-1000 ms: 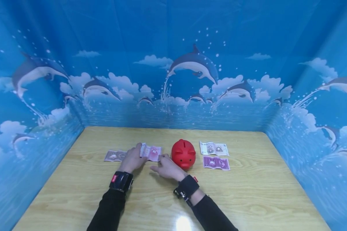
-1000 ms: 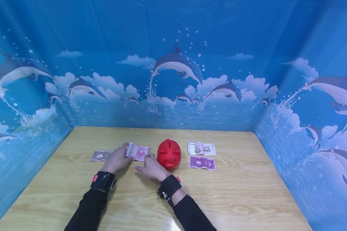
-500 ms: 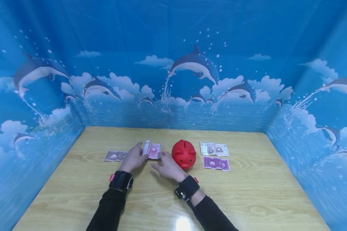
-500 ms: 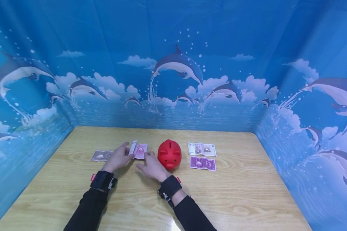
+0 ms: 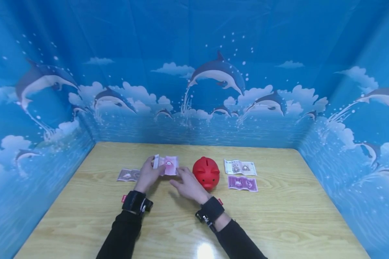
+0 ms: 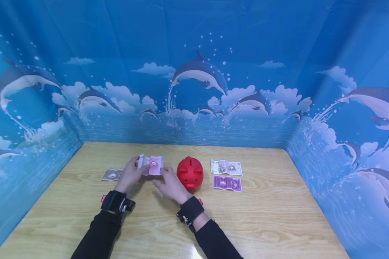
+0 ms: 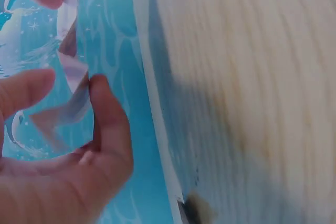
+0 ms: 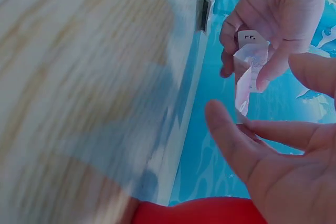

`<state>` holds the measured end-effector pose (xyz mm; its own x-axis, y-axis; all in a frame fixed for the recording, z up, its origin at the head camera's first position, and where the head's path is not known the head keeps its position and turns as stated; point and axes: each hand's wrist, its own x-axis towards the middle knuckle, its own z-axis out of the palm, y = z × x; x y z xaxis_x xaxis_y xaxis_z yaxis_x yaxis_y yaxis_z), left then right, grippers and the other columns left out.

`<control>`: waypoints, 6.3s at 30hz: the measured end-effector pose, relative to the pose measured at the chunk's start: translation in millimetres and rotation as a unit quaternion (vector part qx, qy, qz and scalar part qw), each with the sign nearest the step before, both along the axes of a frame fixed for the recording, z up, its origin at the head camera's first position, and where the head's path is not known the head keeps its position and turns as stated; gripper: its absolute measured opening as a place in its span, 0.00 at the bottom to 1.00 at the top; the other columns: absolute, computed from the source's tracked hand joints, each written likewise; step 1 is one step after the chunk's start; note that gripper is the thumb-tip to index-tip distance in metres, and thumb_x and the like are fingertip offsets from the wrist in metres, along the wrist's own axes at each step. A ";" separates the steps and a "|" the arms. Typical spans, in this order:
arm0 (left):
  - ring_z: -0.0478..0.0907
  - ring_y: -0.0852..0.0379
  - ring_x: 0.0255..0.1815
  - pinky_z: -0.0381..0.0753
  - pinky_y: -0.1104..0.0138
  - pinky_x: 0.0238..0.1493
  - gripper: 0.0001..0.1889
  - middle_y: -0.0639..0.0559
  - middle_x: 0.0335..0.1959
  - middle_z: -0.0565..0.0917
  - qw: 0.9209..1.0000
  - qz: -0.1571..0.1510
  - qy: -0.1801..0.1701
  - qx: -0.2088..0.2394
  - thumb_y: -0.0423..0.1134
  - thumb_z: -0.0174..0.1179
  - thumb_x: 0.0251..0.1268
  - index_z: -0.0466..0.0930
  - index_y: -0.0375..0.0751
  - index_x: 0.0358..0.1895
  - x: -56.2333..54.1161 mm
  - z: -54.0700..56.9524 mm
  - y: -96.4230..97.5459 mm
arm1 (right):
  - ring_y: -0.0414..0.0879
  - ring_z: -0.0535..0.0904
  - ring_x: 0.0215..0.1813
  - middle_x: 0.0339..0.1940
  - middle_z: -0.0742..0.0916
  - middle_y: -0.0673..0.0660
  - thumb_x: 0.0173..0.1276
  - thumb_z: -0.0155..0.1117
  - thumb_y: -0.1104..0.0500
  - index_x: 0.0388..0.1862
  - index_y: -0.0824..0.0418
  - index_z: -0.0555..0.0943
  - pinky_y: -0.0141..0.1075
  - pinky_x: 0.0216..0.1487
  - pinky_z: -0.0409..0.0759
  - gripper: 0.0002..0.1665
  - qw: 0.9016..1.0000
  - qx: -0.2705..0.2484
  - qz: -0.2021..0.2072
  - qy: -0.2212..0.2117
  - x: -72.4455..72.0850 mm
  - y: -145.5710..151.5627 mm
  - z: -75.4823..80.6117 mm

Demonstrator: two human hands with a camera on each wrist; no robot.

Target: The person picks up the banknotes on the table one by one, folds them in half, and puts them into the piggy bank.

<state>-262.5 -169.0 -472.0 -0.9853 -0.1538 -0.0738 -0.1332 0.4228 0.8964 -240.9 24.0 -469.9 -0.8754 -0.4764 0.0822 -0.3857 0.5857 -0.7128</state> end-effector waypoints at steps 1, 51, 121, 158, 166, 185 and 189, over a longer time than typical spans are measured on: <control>0.77 0.40 0.54 0.78 0.55 0.55 0.38 0.30 0.58 0.75 1.000 0.007 0.003 0.004 0.40 0.61 0.67 0.53 0.31 0.75 -0.3 0.0 -0.1 | 0.52 0.74 0.66 0.69 0.74 0.61 0.73 0.58 0.46 0.73 0.64 0.66 0.45 0.65 0.75 0.36 1.000 -0.006 -0.003 0.003 -0.2 -0.2 -0.1; 0.76 0.48 0.40 0.72 0.64 0.40 0.09 0.40 0.44 0.83 0.994 -0.015 0.094 -0.045 0.35 0.66 0.57 0.75 0.37 0.35 7.0 19.0 14.3 | 0.66 0.79 0.60 0.61 0.78 0.76 0.72 0.58 0.66 0.70 0.72 0.66 0.54 0.56 0.80 0.29 0.939 -0.320 -0.078 -0.097 14.6 -12.3 31.5; 0.81 0.53 0.44 0.81 0.71 0.40 0.18 0.35 0.54 0.79 0.982 -0.083 0.108 0.128 0.27 0.63 0.62 0.72 0.30 0.54 6.0 17.2 16.2 | 0.56 0.67 0.73 0.79 0.61 0.59 0.76 0.55 0.56 0.81 0.54 0.48 0.52 0.62 0.77 0.41 0.935 -0.324 -0.032 -0.144 1.9 -7.4 20.3; 0.79 0.55 0.45 0.78 0.74 0.47 0.11 0.37 0.46 0.83 0.983 -0.038 0.137 0.113 0.33 0.64 0.64 0.81 0.31 0.46 5.7 17.9 17.1 | 0.61 0.72 0.69 0.75 0.66 0.68 0.73 0.56 0.66 0.78 0.62 0.53 0.45 0.59 0.80 0.39 0.944 -0.307 -0.062 -0.102 11.2 -8.6 35.8; 0.80 0.56 0.45 0.79 0.73 0.47 0.11 0.38 0.46 0.83 0.980 -0.045 0.142 0.128 0.33 0.65 0.62 0.81 0.30 0.45 8.9 20.8 18.7 | 0.60 0.78 0.63 0.70 0.73 0.66 0.70 0.61 0.65 0.76 0.59 0.60 0.41 0.52 0.84 0.38 0.933 -0.334 -0.092 -0.095 2.8 -11.7 17.7; 0.78 0.57 0.42 0.78 0.71 0.43 0.12 0.36 0.46 0.84 0.981 -0.055 0.138 0.121 0.34 0.64 0.65 0.82 0.29 0.46 9.8 24.9 18.4 | 0.61 0.83 0.53 0.53 0.84 0.71 0.69 0.63 0.66 0.65 0.71 0.73 0.47 0.44 0.86 0.27 0.928 -0.348 -0.100 -0.083 3.3 -12.7 15.7; 0.80 0.56 0.44 0.80 0.69 0.45 0.14 0.40 0.46 0.85 0.981 -0.073 0.135 0.117 0.40 0.66 0.64 0.84 0.35 0.48 10.2 22.3 17.6 | 0.58 0.84 0.51 0.53 0.85 0.69 0.70 0.63 0.64 0.65 0.69 0.74 0.42 0.41 0.87 0.26 0.931 -0.340 -0.102 -0.080 2.0 -12.7 14.0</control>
